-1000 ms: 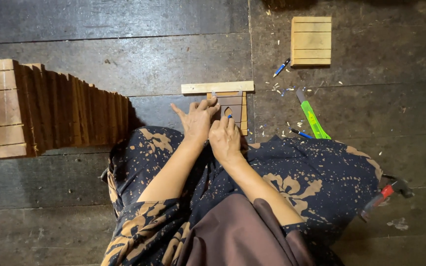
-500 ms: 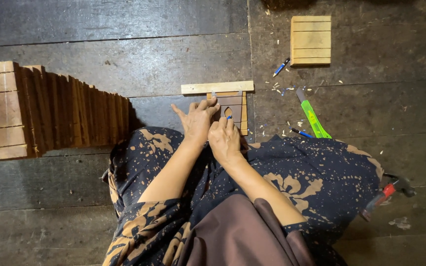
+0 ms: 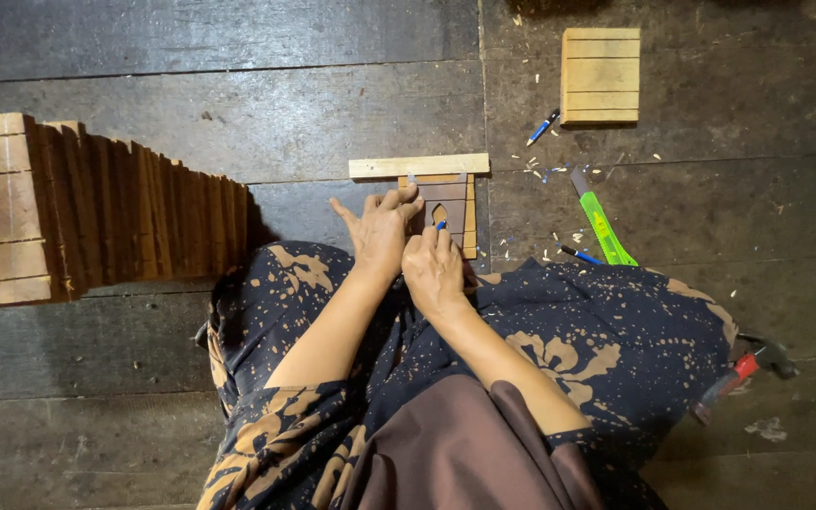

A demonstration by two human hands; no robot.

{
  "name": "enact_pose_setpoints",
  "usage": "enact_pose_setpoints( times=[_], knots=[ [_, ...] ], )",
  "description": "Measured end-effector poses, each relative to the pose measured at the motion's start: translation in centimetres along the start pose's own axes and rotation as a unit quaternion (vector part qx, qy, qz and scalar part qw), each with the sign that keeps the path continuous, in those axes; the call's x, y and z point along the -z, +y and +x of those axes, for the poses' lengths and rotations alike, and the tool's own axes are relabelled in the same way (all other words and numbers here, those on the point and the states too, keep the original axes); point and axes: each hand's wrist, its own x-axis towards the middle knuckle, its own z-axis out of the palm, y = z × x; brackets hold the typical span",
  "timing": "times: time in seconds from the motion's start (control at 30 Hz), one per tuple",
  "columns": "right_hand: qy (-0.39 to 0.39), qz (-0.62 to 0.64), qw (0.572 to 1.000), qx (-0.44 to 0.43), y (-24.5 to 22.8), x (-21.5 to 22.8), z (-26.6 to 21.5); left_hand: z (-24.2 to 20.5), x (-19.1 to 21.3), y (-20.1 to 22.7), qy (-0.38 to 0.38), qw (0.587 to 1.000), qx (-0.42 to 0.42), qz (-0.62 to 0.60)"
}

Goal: Tracing a specific shape onto small wooden blocks using a pen and a wooden guide for alignment.

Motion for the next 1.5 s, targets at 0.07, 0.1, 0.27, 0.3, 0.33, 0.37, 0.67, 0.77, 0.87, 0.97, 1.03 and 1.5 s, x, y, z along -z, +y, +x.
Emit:
enact_pose_setpoints(
  times=[0.07,0.1,0.27,0.3,0.33,0.37,0.67,0.77,0.87,0.97,1.03,1.5],
  knots=[
    [-0.002,0.004,1.000,0.000,-0.1,0.3,0.0,0.1,-0.4,-0.2,-0.001,1.000,0.000,0.002],
    [-0.004,0.009,1.000,0.001,-0.1,0.5,-0.1,0.2,-0.7,-0.3,-0.001,1.000,0.001,0.005],
    [-0.002,0.001,1.000,-0.002,-0.3,0.2,-0.4,0.1,-0.1,0.0,-0.006,1.000,0.007,0.002],
    [-0.002,-0.006,1.000,-0.004,-0.3,0.2,-0.3,0.2,0.0,0.1,-0.010,1.000,0.008,-0.001],
    [-0.001,-0.007,1.000,-0.005,-0.2,0.1,-0.2,0.1,0.2,0.1,-0.010,1.000,0.007,0.000],
    [-0.012,-0.011,1.000,-0.003,-0.2,0.0,-0.2,0.0,0.4,0.2,-0.010,1.000,0.004,-0.002],
    [-0.033,0.001,0.999,0.013,0.1,0.2,0.0,0.2,0.5,0.0,-0.006,1.000,-0.002,-0.014],
    [-0.027,0.013,0.999,0.022,0.3,0.4,-0.3,0.2,0.2,0.1,0.005,1.000,-0.006,-0.013],
    [-0.018,0.017,0.999,0.024,0.3,0.6,-0.2,0.0,0.1,0.0,0.013,1.000,-0.011,-0.011],
    [-0.014,0.015,0.999,0.026,0.3,0.2,-0.3,0.1,0.1,-0.1,0.019,1.000,-0.015,-0.011],
    [-0.014,0.013,0.999,0.030,0.4,-0.2,-0.6,0.1,0.1,0.0,0.022,1.000,-0.015,-0.010],
    [-0.482,0.303,0.813,-0.121,9.9,-6.0,10.6,0.5,1.7,0.8,-0.073,0.997,0.019,0.004]
  ],
)
